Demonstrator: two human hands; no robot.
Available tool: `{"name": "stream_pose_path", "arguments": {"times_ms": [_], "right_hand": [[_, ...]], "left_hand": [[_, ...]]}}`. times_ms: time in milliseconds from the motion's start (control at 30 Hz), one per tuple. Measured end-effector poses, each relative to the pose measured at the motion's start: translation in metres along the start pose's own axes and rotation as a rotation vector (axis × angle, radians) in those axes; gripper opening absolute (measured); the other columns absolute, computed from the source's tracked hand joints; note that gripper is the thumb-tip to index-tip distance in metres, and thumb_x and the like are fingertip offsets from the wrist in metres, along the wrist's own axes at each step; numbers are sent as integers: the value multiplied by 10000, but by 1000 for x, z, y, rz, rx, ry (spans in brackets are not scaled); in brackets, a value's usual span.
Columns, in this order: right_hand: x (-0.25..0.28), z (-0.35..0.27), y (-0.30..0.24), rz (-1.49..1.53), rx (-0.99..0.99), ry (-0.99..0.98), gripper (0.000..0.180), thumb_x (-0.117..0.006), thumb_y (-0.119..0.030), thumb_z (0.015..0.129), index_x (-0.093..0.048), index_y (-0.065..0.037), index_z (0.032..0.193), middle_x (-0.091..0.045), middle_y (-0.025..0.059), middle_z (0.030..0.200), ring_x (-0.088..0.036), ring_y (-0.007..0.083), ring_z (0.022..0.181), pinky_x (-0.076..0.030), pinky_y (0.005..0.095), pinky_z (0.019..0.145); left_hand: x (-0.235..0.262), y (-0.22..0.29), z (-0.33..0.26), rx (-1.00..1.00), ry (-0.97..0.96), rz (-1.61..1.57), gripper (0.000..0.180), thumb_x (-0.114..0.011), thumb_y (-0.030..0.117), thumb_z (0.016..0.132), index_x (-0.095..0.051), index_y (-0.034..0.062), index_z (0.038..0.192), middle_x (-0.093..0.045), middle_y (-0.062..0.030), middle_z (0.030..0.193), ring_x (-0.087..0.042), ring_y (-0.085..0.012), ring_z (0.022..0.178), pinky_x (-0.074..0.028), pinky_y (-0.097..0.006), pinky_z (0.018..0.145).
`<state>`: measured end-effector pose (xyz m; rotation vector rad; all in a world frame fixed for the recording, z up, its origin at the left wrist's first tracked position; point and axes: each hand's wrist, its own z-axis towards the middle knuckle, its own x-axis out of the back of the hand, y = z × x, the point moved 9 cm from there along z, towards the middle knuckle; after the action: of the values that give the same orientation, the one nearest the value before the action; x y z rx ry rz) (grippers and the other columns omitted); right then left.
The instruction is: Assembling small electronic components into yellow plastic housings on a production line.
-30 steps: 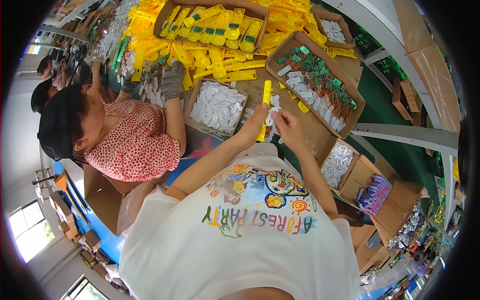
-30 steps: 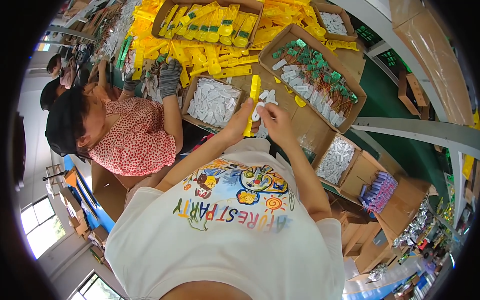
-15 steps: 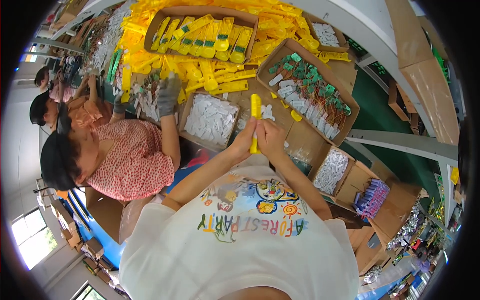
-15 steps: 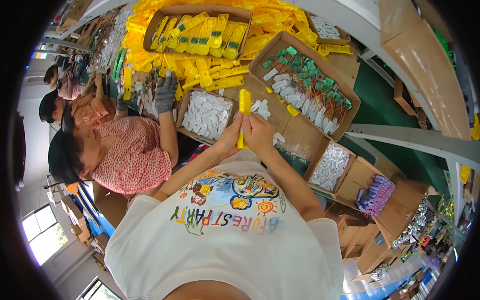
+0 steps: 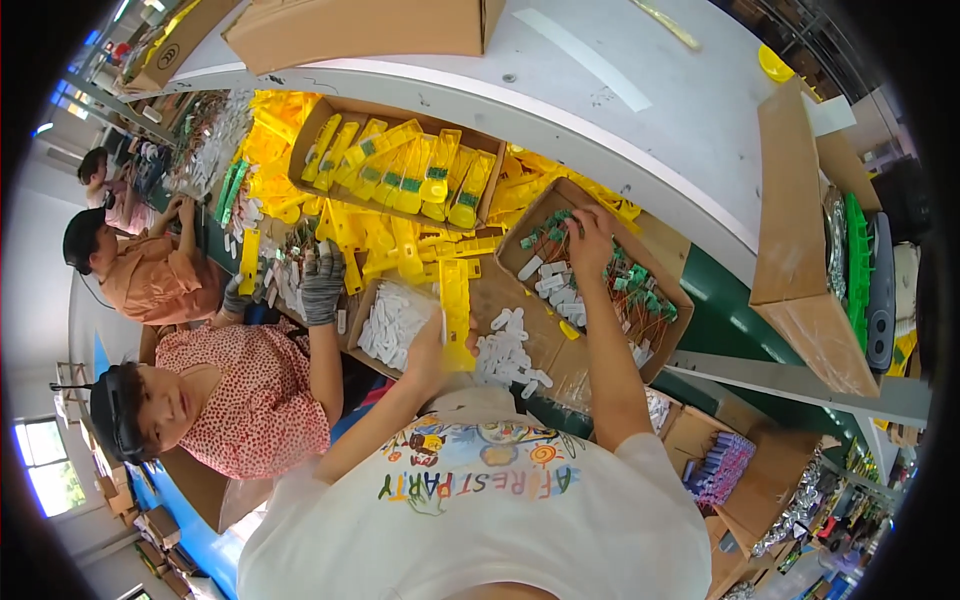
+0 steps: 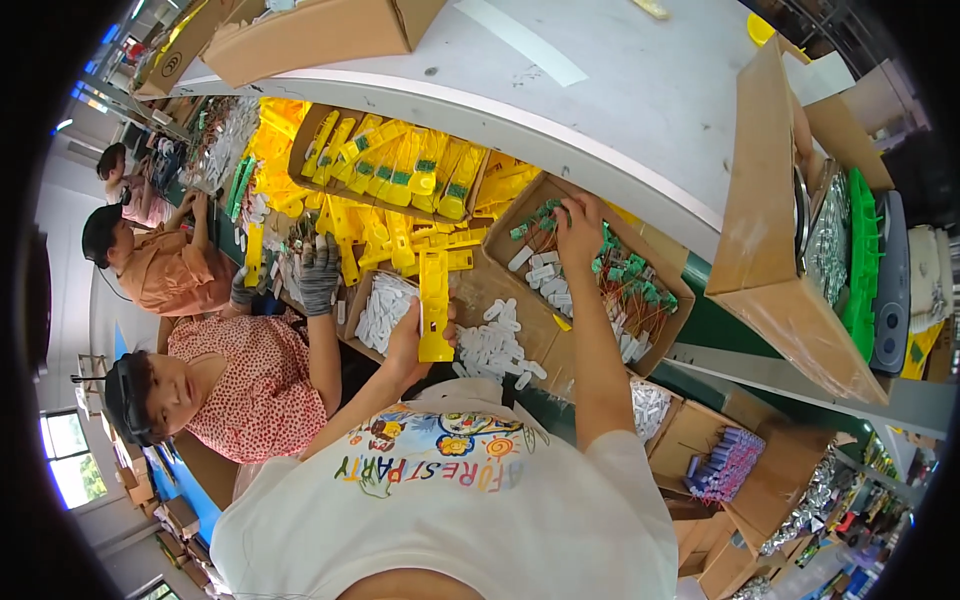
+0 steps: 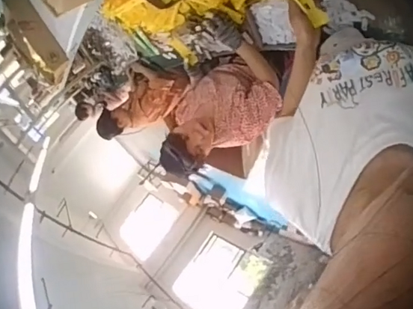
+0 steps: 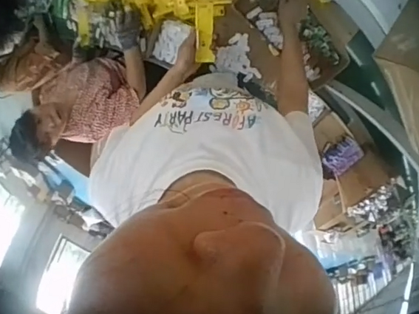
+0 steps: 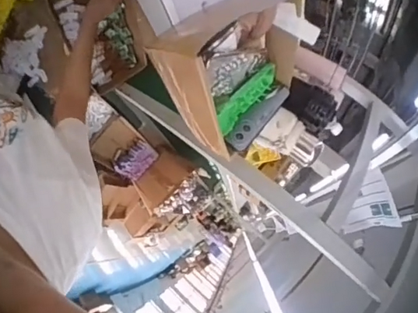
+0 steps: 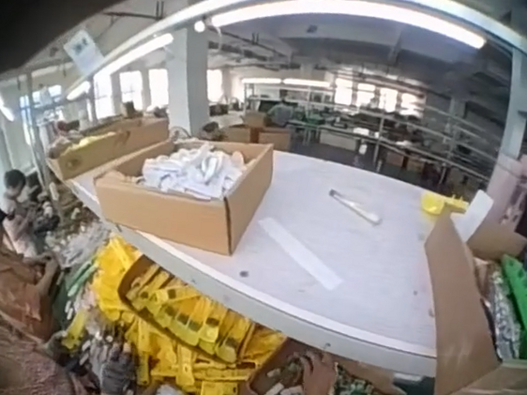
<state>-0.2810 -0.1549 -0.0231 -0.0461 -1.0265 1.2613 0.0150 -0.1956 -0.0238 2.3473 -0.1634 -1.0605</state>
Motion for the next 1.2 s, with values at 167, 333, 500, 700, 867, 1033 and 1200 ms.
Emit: {"name": "stream_pose_path", "arguments": {"times_ms": [167,333,500,700,867,1033,1200], "right_hand": [[65,-10,4,230,-306,92,251,-671,-189,824,-646,-40,1025,-656,93,771,-617,140,693,-462,254,630],[92,-21,-64,846,-549,-211,150,-613,-79,863,-624,20,975,-624,27,862,-587,92,757,-462,204,663],[121,-47,-147,802,-353,-411,95,-598,-37,861,-622,14,937,-618,33,899,-584,83,808,-465,200,703],[109,-83,-165,1085,-642,-435,274,-521,-89,908,-498,-11,1170,-611,63,957,-601,128,847,-473,242,721],[86,-118,-162,1175,-729,-743,265,-559,-171,894,-522,-20,1109,-564,38,755,-519,110,712,-419,239,629],[140,-71,-207,232,178,-291,163,-543,-188,913,-558,-26,915,-528,1,694,-488,111,625,-419,256,629],[95,-104,-183,1086,-464,-560,252,-510,-233,939,-565,-36,791,-558,-2,728,-485,86,641,-395,235,611]], "left_hand": [[-20,-3,4,-21,-111,89,415,-350,424,963,-467,77,1158,-522,-35,877,-486,-144,680,-447,-306,634],[-69,51,-4,-410,-8,628,336,-699,75,769,-467,45,1010,-571,-49,775,-567,-126,712,-482,-282,628],[-114,69,-34,-659,-171,741,404,-702,36,745,-457,39,1066,-588,-39,848,-570,-128,783,-484,-274,679],[-99,65,-59,-692,-62,726,415,-690,4,730,-451,29,1069,-615,-61,844,-600,-148,782,-490,-285,702],[-93,74,-77,-829,50,848,410,-691,-11,712,-447,19,1040,-627,-85,803,-623,-163,758,-494,-286,700],[-87,74,-79,-817,34,762,418,-696,-10,705,-443,18,1038,-626,-84,808,-618,-161,743,-491,-284,688],[-89,77,-83,-866,11,832,430,-693,-14,705,-440,19,1051,-622,-74,811,-607,-149,736,-491,-284,681]]}}
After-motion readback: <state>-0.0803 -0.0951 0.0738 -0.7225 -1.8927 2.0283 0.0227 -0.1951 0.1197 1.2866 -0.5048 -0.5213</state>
